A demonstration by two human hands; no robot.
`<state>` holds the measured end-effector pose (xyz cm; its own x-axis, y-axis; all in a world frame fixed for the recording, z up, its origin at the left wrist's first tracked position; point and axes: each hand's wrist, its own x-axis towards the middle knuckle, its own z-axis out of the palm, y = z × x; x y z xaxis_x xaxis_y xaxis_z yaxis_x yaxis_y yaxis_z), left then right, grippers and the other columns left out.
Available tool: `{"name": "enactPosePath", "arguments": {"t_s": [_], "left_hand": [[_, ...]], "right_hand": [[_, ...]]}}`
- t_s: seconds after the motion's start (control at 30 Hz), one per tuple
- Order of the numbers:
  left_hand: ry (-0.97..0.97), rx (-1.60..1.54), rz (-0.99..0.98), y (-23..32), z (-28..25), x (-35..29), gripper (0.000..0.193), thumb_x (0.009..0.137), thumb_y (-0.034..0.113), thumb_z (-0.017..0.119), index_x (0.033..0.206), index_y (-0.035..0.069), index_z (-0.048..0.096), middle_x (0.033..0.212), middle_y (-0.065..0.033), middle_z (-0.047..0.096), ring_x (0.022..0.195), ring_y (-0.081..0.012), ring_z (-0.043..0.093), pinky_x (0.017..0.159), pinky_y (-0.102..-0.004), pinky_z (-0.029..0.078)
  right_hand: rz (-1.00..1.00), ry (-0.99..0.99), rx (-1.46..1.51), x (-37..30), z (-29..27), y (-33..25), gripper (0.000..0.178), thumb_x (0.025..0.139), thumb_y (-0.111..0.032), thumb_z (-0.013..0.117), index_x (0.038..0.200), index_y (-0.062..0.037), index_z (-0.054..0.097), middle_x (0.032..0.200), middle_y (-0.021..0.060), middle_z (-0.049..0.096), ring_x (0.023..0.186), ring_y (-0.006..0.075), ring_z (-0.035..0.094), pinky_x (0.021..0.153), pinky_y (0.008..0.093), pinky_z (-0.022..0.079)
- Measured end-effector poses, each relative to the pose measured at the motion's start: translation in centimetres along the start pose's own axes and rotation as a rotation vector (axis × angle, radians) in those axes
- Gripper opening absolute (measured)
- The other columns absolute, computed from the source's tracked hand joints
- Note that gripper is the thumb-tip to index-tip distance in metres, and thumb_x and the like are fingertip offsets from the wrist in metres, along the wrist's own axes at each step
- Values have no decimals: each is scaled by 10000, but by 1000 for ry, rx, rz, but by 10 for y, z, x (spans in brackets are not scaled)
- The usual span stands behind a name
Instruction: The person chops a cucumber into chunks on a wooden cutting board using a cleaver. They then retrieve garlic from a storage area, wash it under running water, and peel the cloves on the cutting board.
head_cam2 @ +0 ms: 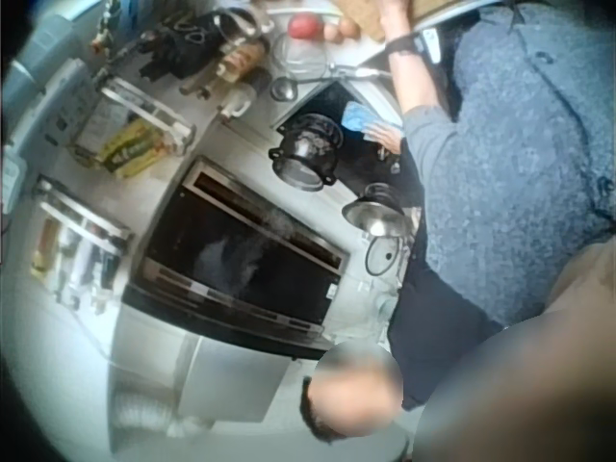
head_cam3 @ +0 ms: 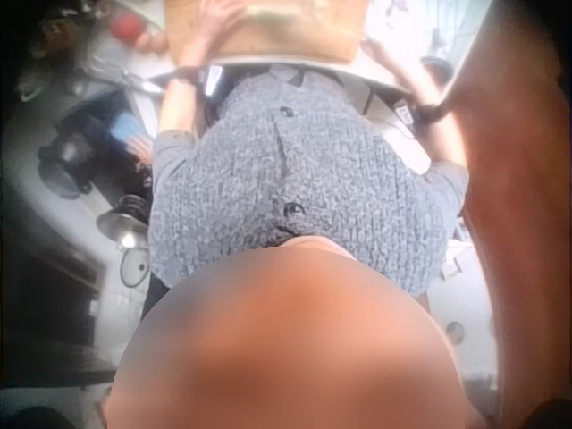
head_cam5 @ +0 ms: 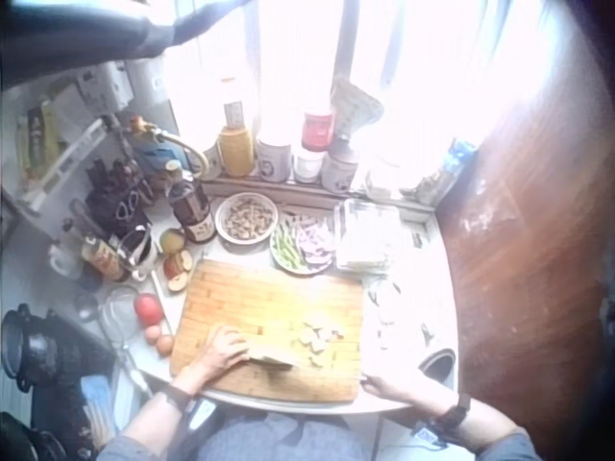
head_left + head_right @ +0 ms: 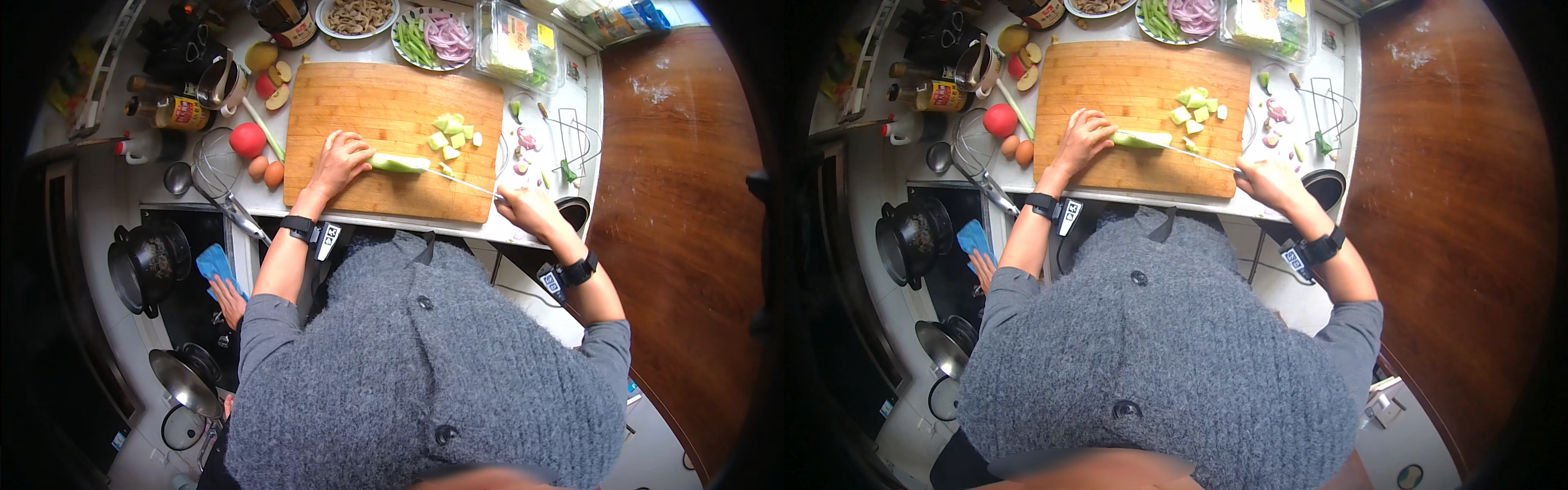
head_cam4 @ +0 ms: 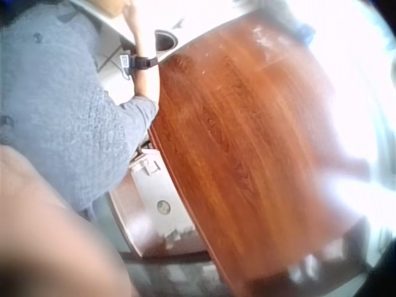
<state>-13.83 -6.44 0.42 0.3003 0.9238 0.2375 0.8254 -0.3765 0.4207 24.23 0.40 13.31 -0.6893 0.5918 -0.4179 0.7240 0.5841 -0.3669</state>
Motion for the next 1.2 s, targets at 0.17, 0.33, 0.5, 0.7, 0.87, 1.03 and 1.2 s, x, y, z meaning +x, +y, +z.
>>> {"name": "enactPosePath", "arguments": {"t_s": [0.17,0.33,0.5,0.7,0.87,1.03,1.2], "left_hand": [[-31,-26,66,-7,-3,3,300,724,215,718,1012,152,661,1025,0,631,1072,-214,534,996,-434,370],[-105,-59,108,-13,-11,7,316,734,172,696,1039,121,635,1030,-31,624,1050,-253,541,946,-410,411],[-100,-79,86,-13,-8,6,310,739,160,687,1041,118,630,1039,-40,615,1042,-258,543,926,-405,422],[-90,-156,17,-15,0,3,302,766,153,679,1059,102,628,1055,-68,611,1036,-267,552,1028,-453,375],[-79,-196,-6,-13,4,-1,308,775,151,682,1076,101,640,1071,-86,613,1057,-266,557,1066,-467,343],[13,-148,-52,-2,8,-8,320,752,154,703,1063,98,657,1055,-82,615,1021,-263,559,996,-433,388],[49,-124,-209,26,20,-18,315,736,163,718,1039,90,665,1036,-85,614,1002,-272,557,905,-398,415]], "right_hand": [[-135,-51,-131,25,-22,11,184,865,-251,538,891,-69,547,633,178,604,640,366,628,609,478,489],[-144,-149,-156,34,-35,11,187,863,-261,536,901,-78,551,624,182,596,629,370,623,597,484,488],[-75,-153,-245,32,-36,-11,186,864,-257,538,893,-75,564,635,173,611,629,370,635,584,491,501],[-22,-190,-225,34,-31,-21,228,857,-237,563,887,-11,561,673,207,622,662,393,639,611,493,516],[-45,-169,-208,1,-31,-3,212,847,-216,560,889,-8,559,696,221,626,683,397,637,645,483,518],[159,-224,-183,-58,-47,10,227,848,-224,555,942,-17,562,703,238,623,725,405,637,676,495,513],[297,-80,84,-61,-21,-10,251,856,-236,555,999,-29,558,733,257,620,749,431,622,693,510,499]]}}
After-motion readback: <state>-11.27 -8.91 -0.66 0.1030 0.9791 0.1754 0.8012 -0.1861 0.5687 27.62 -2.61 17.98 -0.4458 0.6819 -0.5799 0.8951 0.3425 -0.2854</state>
